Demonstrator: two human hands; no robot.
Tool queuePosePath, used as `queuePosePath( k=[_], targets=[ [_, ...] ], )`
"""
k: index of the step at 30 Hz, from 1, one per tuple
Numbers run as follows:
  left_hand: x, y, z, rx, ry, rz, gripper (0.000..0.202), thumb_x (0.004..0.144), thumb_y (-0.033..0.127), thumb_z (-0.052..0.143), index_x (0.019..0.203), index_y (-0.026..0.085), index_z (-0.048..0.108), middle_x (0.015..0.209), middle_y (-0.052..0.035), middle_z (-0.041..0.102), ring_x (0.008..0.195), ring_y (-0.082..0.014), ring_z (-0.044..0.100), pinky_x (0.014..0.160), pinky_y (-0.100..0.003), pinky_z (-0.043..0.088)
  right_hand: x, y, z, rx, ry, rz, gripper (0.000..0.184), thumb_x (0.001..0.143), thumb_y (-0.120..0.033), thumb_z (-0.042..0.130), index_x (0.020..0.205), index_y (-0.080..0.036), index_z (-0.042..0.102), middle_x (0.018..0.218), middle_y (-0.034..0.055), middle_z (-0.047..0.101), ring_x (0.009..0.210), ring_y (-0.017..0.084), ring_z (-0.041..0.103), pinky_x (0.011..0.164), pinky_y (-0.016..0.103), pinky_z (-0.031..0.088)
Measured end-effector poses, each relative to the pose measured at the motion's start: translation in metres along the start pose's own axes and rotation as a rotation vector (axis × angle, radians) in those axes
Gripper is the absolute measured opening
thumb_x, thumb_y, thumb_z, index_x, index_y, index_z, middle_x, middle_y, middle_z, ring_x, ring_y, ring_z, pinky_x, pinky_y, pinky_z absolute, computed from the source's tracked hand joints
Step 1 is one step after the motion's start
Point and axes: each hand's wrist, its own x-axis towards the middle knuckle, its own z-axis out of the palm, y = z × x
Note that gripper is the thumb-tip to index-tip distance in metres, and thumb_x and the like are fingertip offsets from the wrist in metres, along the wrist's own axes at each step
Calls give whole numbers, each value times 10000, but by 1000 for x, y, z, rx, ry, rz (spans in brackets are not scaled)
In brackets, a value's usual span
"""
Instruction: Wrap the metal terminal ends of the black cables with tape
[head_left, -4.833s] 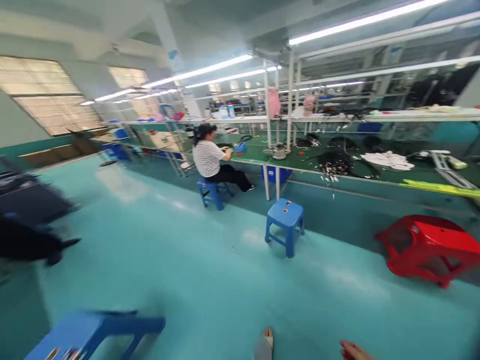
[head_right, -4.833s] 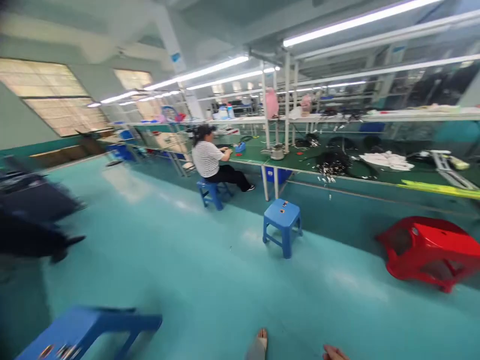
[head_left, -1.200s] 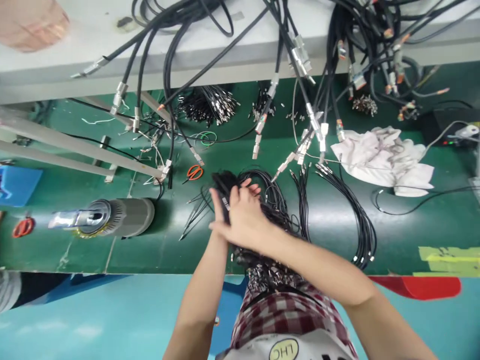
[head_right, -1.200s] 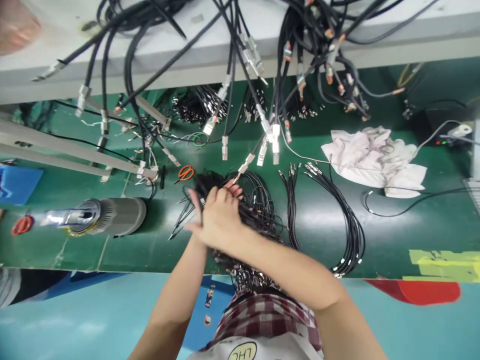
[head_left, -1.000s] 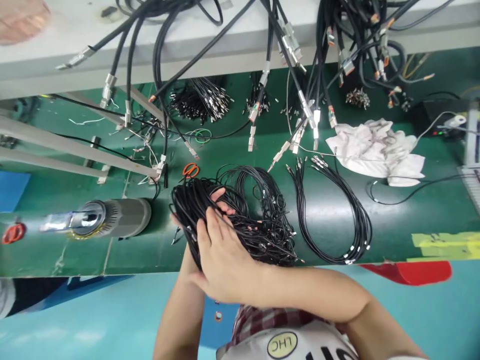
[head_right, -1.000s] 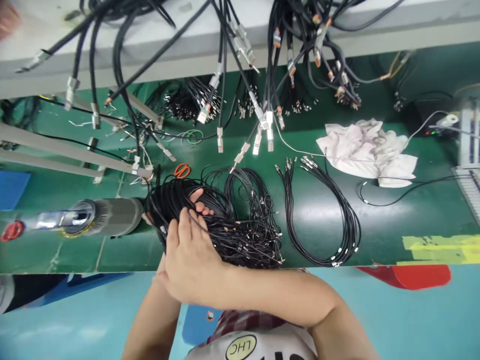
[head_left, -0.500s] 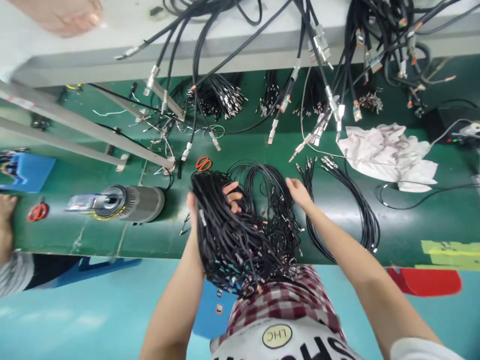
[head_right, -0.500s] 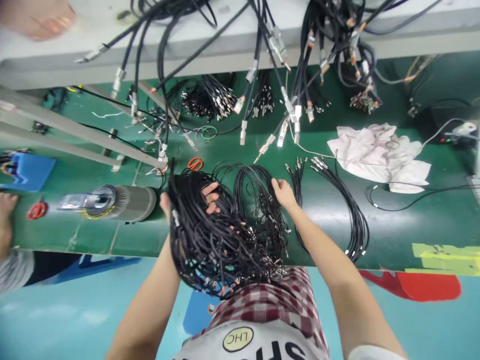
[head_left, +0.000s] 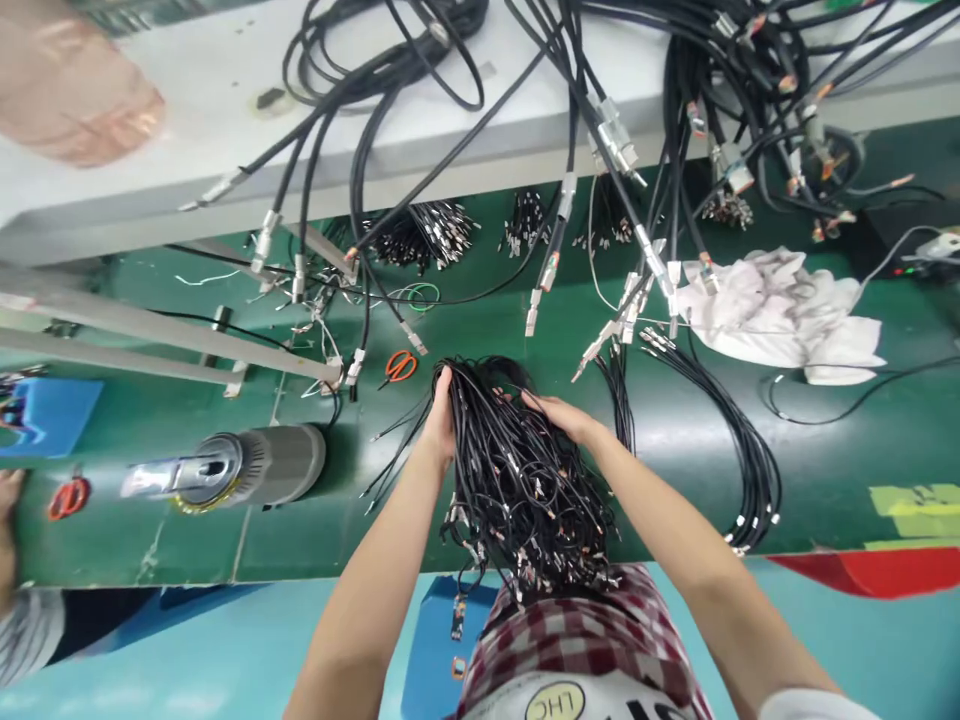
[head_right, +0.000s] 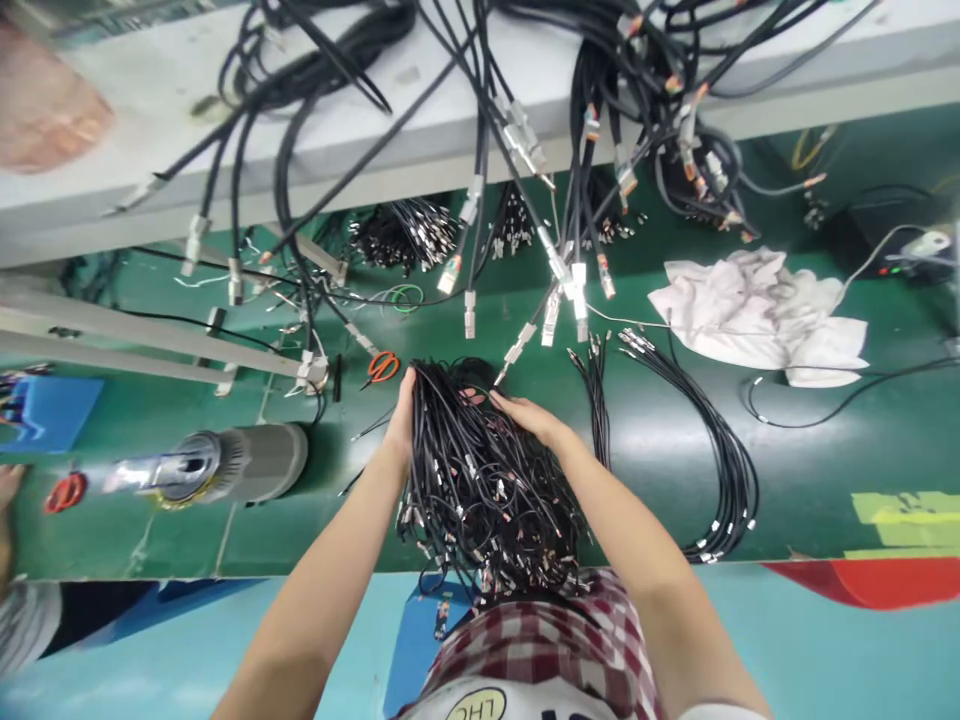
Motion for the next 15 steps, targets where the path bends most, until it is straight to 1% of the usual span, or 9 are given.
queuePosePath(
  k=[2, 4, 5, 7, 9, 11, 13, 14, 15],
  targets=[
    [9, 4, 4, 10, 3, -5, 925, 843, 819, 401, 1375, 83, 575, 1143, -203, 732, 1117, -384, 677, 976, -532, 536, -14, -3, 10, -157, 23, -69, 660, 930, -732, 422, 1152, -184, 713, 1119, 95, 754, 1094, 255, 682, 1019, 392, 497],
    [12, 5, 7, 29, -42, -29, 954, 847, 825, 362, 1386, 62, 555, 1208, -218, 706, 1170, -375, 653, 997, -514, 528, -33, -6, 23, -323, 60, -125, 723, 952, -745, 322, 1209, -173, 683, 1191, 133, 725, 1182, 296, 643, 1080, 460, 433],
    [9, 3, 8, 38, -76, -34, 1020, 827, 858, 320, 1402, 43, 530, 1256, -227, 682, 1207, -373, 631, 1011, -505, 520, -44, -8, 30, -397, 70, -148, 748, 951, -751, 301, 1212, -159, 676, 1180, 160, 723, 1181, 327, 640, 1081, 506, 416],
    [-2, -5, 10, 61, -126, -12, 1222, 721, 962, 219, 1432, 2, 478, 1310, -242, 644, 1242, -379, 599, 1034, -495, 502, -62, -12, 42, -518, 64, -194, 758, 943, -756, 313, 1188, -141, 681, 1117, 189, 732, 1136, 367, 657, 1053, 561, 411],
    [-21, -19, 9, 77, -131, 66, 1322, 629, 1026, 174, 1472, 44, 442, 1270, -192, 671, 1183, -358, 624, 1039, -482, 497, -76, -16, 49, -595, 40, -239, 735, 926, -766, 357, 1134, -152, 704, 1059, 175, 745, 1076, 364, 682, 1020, 548, 437],
    [-45, -34, 4, 51, -103, 174, 1239, 621, 1036, 198, 1473, 178, 466, 1128, -76, 715, 1060, -298, 654, 970, -455, 545, -85, -16, 45, -669, -80, -344, 682, 931, -756, 376, 1113, -196, 720, 1028, 116, 759, 1006, 304, 710, 963, 457, 492],
    [-69, -45, -4, 65, -73, 316, 1127, 595, 1036, 272, 1390, 284, 543, 925, -6, 692, 888, -226, 633, 832, -369, 588, -91, -6, 32, -777, -166, -493, 576, 969, -698, 383, 1184, -270, 702, 1100, 37, 755, 1015, 213, 708, 928, 337, 514],
    [-78, -47, -9, 141, -78, 349, 1049, 553, 1033, 354, 1283, 325, 612, 791, 17, 654, 770, -193, 604, 770, -334, 586, -95, 3, 23, -842, -142, -542, 520, 988, -653, 398, 1242, -293, 675, 1183, 20, 733, 1080, 185, 687, 949, 307, 505],
    [-86, -48, -14, 253, -102, 318, 920, 539, 1004, 444, 1171, 370, 656, 667, 38, 597, 665, -169, 565, 726, -319, 579, -100, 15, 12, -910, -62, -562, 468, 1007, -593, 421, 1304, -302, 637, 1289, 20, 690, 1178, 172, 643, 1003, 302, 480]
  ],
)
